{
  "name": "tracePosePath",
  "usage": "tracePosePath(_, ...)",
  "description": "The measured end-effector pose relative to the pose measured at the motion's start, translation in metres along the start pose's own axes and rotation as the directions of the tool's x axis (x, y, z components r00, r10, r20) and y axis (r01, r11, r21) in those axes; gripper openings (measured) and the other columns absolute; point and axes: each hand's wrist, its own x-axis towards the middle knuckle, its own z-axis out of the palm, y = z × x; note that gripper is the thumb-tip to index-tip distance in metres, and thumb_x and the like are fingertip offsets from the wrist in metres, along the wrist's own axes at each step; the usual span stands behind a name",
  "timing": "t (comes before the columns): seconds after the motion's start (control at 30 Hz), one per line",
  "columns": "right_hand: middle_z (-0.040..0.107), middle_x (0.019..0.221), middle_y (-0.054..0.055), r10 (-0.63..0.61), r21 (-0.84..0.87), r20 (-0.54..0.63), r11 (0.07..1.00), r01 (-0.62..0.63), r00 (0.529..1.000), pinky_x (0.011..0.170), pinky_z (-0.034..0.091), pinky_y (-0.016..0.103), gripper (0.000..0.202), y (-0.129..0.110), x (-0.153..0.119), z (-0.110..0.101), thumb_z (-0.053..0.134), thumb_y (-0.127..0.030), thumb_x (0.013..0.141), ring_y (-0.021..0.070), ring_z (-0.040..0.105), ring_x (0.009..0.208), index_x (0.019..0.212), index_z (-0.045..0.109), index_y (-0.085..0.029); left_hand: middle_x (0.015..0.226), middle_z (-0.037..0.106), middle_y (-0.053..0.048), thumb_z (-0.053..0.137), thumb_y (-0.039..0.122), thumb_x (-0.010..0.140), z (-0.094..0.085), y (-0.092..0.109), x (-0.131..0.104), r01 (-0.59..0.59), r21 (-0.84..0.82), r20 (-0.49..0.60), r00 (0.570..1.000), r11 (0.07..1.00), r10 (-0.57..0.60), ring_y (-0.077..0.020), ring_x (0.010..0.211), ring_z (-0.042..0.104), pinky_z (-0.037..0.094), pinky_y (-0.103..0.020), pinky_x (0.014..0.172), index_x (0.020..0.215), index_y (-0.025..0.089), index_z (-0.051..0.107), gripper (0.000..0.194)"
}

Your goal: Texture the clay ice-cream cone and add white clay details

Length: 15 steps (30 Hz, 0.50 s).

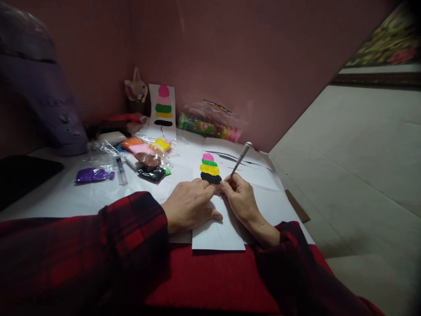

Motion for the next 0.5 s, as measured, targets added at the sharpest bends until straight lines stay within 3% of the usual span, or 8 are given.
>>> tracePosePath(0.5,0.056,0.062,0.0,0.017,-0.113,0.018,0.993,-0.014,1.0,0.06,0.04,0.032,0.011,0.0023,0.002,-0.0015,0.055,-0.027,0.077,0.017,0.05,0.059,0.068,0.052,-0.022,0.1,0.07,-0.01,0.067,0.058,0.081,-0.0003,0.0001,0.0015,0.02,0.011,0.016,1.0,1.0,-0.02,-0.0293,0.099,0.063,0.05,-0.038,0.078,0.105,0.015,0.062,0.05)
